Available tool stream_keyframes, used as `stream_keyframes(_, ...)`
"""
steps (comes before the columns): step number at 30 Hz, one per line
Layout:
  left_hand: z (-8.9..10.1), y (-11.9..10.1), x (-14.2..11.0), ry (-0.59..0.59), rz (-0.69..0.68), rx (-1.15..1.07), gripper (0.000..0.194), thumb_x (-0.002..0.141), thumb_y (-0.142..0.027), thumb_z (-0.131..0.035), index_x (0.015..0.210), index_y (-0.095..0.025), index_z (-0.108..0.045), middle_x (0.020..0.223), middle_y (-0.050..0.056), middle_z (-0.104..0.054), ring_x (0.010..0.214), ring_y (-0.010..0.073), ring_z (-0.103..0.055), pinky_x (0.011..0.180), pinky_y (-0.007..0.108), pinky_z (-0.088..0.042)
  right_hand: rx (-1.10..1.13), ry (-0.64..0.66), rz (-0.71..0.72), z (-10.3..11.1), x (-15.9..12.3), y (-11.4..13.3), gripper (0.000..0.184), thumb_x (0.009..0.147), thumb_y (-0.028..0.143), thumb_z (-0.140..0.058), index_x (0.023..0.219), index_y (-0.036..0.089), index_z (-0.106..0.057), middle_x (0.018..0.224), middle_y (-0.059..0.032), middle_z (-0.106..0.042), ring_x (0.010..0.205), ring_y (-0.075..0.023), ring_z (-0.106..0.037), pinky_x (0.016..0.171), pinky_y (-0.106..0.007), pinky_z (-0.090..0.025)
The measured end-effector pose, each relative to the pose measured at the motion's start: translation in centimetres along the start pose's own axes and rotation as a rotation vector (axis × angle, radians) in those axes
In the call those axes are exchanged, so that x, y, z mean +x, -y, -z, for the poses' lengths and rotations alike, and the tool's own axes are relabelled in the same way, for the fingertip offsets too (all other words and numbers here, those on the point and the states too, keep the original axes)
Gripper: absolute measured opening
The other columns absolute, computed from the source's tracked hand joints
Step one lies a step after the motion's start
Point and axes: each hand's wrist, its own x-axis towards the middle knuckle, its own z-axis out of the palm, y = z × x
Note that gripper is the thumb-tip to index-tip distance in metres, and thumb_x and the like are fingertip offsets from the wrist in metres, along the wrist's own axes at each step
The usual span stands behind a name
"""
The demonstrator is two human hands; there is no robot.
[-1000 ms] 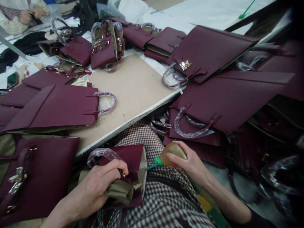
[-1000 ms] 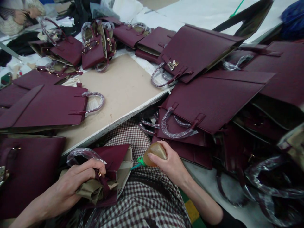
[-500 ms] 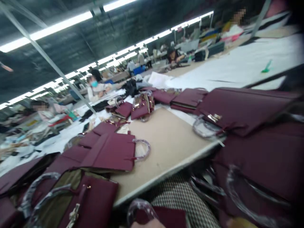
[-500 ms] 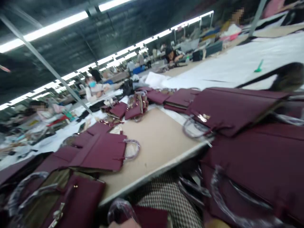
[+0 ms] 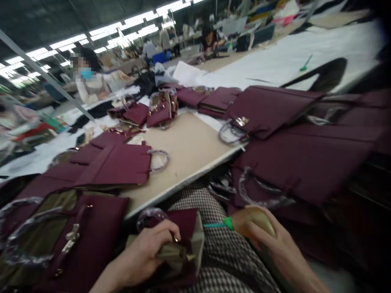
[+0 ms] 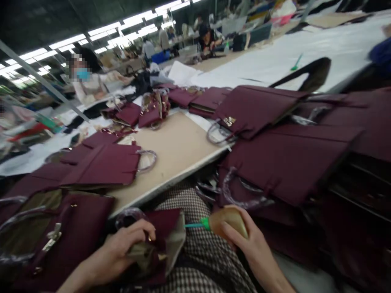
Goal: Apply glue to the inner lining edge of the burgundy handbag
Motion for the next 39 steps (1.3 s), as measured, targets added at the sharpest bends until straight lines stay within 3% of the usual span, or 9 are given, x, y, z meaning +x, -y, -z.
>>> stream_keyframes(3, 0.1, 0.2, -0.5, 0.064, 0.011, -0.024, 0.026, 0.09, -0.003, -0.045, 0.105, -0.022, -0.054, 0.124, 0.004, -0.058, 0.114, 0.0132, -0.055, 0.098, 0.023, -0.042, 0.035, 0.062, -0.157, 0.7, -2.1, 0.6, 0.063, 0.083, 0.058, -0.074, 0.13, 0.027, -0.048, 0.109, -0.0022, -0.065, 0.096, -0.0241, -0.062, 0.08, -0.031, -0.052)
stream_keyframes(6, 0.2, 0.2, -0.7, 0.106, -0.001, -0.037, 0.029, 0.09, -0.001, -0.043, 0.107, -0.022, -0.053, 0.125, 0.003, -0.057, 0.116, 0.0125, -0.054, 0.098, 0.022, -0.041, -0.014, 0.088, -0.179, -0.1, -2.0, 1.3, 0.067, 0.08, 0.059, -0.076, 0.129, 0.025, -0.046, 0.114, -0.0032, -0.063, 0.102, -0.0251, -0.061, 0.089, -0.033, -0.05)
stream_keyframes(15, 0.4, 0.4, -0.4, 0.111, -0.008, -0.026, 0.035, 0.088, 0.002, -0.044, 0.11, -0.024, -0.054, 0.124, 0.001, -0.057, 0.115, 0.0118, -0.054, 0.098, 0.021, -0.04, -0.208, 0.222, -0.022, -2.1, -0.7, 0.9, 0.058, 0.084, 0.053, -0.073, 0.128, 0.025, -0.045, 0.12, -0.0039, -0.059, 0.104, -0.0234, -0.06, 0.094, -0.037, -0.048)
stream_keyframes(20, 0.7, 0.7, -0.2, 0.103, -0.021, -0.05, 0.034, 0.087, 0.002, -0.044, 0.107, -0.024, -0.053, 0.124, 0.0, -0.057, 0.115, 0.0112, -0.054, 0.098, 0.021, -0.04, -0.254, 0.161, 0.038, -2.6, -0.5, 0.2, 0.058, 0.086, 0.052, -0.072, 0.129, 0.027, -0.044, 0.123, -0.0039, -0.058, 0.105, -0.0231, -0.06, 0.094, -0.036, -0.047)
stream_keyframes(27, 1.1, 1.2, 0.0, 0.138, 0.004, -0.052, 0.037, 0.085, 0.002, -0.042, 0.107, -0.025, -0.052, 0.125, 0.0, -0.056, 0.116, 0.0111, -0.054, 0.097, 0.02, -0.04, -0.167, 0.009, -0.031, -2.5, 0.4, 0.4, 0.061, 0.083, 0.058, -0.072, 0.128, 0.026, -0.045, 0.112, -0.0033, -0.061, 0.098, -0.0233, -0.061, 0.088, -0.035, -0.051)
stream_keyframes(34, 1.4, 1.4, 0.3, 0.123, -0.016, -0.036, 0.04, 0.082, 0.005, -0.042, 0.107, -0.025, -0.052, 0.124, -0.001, -0.058, 0.114, 0.011, -0.055, 0.096, 0.02, -0.04, -0.165, 0.083, 0.006, -3.0, 2.3, 0.3, 0.062, 0.083, 0.055, -0.075, 0.13, 0.027, -0.045, 0.121, -0.0039, -0.059, 0.107, -0.0238, -0.059, 0.092, -0.035, -0.049)
stream_keyframes(39, 1.4, 1.6, 0.4, 0.111, -0.027, -0.025, 0.042, 0.081, 0.004, -0.041, 0.108, -0.024, -0.054, 0.124, 0.002, -0.059, 0.114, 0.0131, -0.057, 0.095, 0.022, -0.043, -0.216, 0.13, 0.085, -3.3, 3.1, 0.3, 0.06, 0.085, 0.052, -0.075, 0.13, 0.027, -0.045, 0.117, -0.0036, -0.059, 0.101, -0.0232, -0.06, 0.092, -0.038, -0.048)
